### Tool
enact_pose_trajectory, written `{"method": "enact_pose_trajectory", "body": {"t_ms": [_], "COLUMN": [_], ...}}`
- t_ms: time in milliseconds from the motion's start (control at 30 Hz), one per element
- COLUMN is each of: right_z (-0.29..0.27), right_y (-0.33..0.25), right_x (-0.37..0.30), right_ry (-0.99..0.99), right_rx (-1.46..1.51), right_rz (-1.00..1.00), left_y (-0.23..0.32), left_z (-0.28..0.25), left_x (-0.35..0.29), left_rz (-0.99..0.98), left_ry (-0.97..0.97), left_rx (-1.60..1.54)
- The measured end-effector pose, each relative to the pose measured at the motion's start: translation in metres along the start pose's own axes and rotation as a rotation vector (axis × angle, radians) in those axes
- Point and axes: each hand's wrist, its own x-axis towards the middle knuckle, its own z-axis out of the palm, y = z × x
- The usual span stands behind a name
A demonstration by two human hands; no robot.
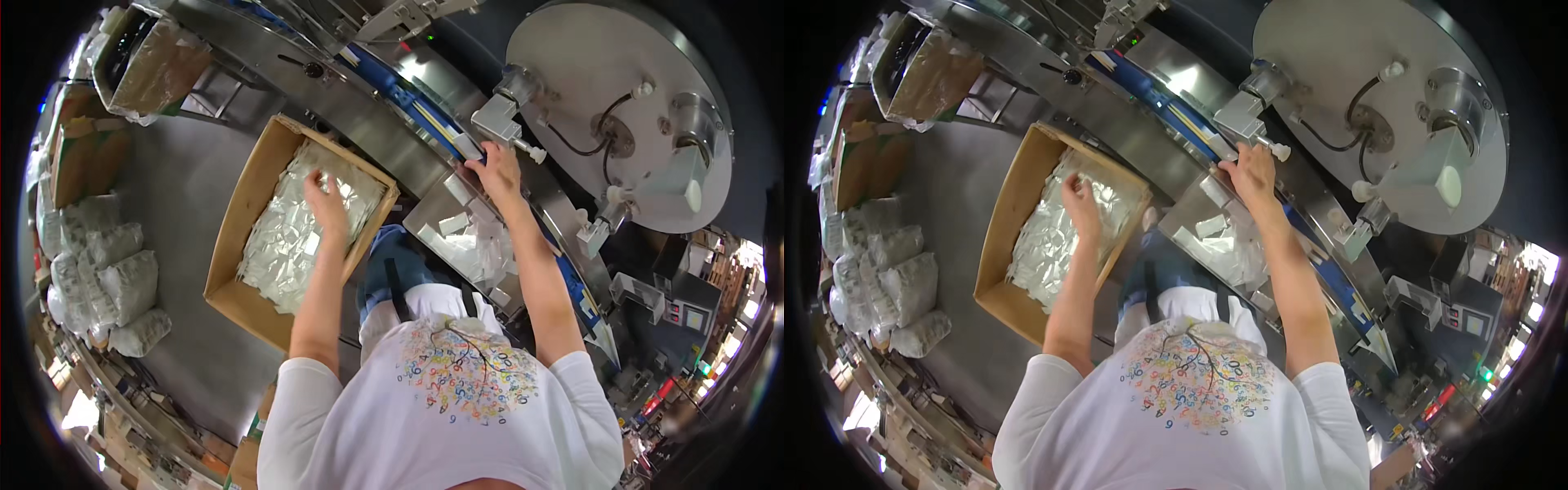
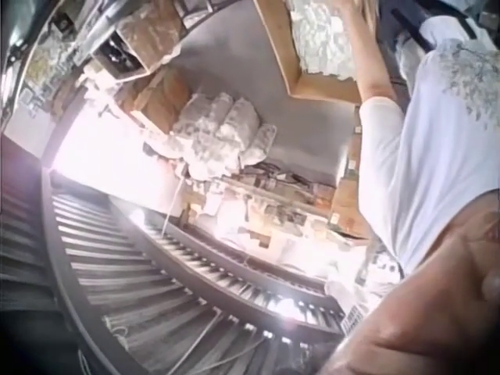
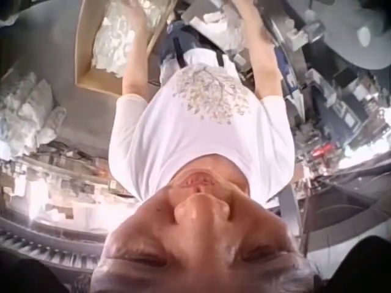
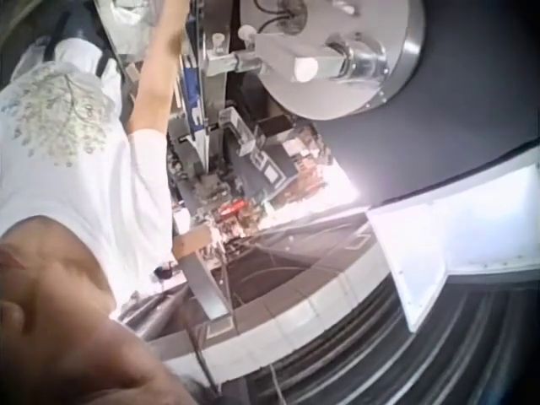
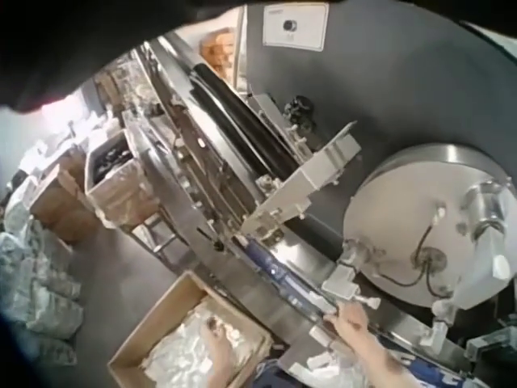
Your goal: Transfer small white containers from a storage box onto a moving conveyor belt.
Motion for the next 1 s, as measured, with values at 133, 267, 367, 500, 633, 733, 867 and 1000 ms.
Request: {"method": "enact_pose_trajectory", "body": {"t_ms": [133, 267, 367, 500, 633, 733, 867, 1000], "right_z": [0.003, 0.021, 0.029, 0.002, 0.016, 0.026, 0.040, 0.048], "right_y": [-0.039, -0.025, -0.019, -0.043, -0.039, -0.032, -0.028, -0.029], "right_x": [-0.046, -0.108, -0.107, -0.027, 0.007, -0.023, -0.078, -0.082], "right_ry": [-0.432, -0.368, -0.294, 0.164, 0.035, 0.081, -0.203, -0.120], "right_rx": [-0.134, -0.194, -0.083, 0.176, 0.464, 0.048, -0.182, 0.068], "right_rz": [-0.277, -0.380, -0.352, -0.018, 0.369, 0.031, 0.109, 0.002], "left_y": [-0.110, -0.078, -0.086, -0.118, -0.126, -0.147, -0.108, -0.073], "left_z": [-0.011, 0.021, 0.032, 0.041, 0.040, 0.007, -0.039, -0.100], "left_x": [0.042, 0.037, 0.035, 0.036, 0.044, 0.041, 0.031, 0.015], "left_rz": [0.002, -0.242, -0.166, -0.278, -0.377, -0.406, -0.474, -0.499], "left_ry": [-0.097, -0.312, -0.253, -0.293, -0.416, -0.290, -0.192, -0.101], "left_rx": [0.495, 0.695, 0.794, 0.334, 0.215, 0.251, 0.007, -0.157]}}
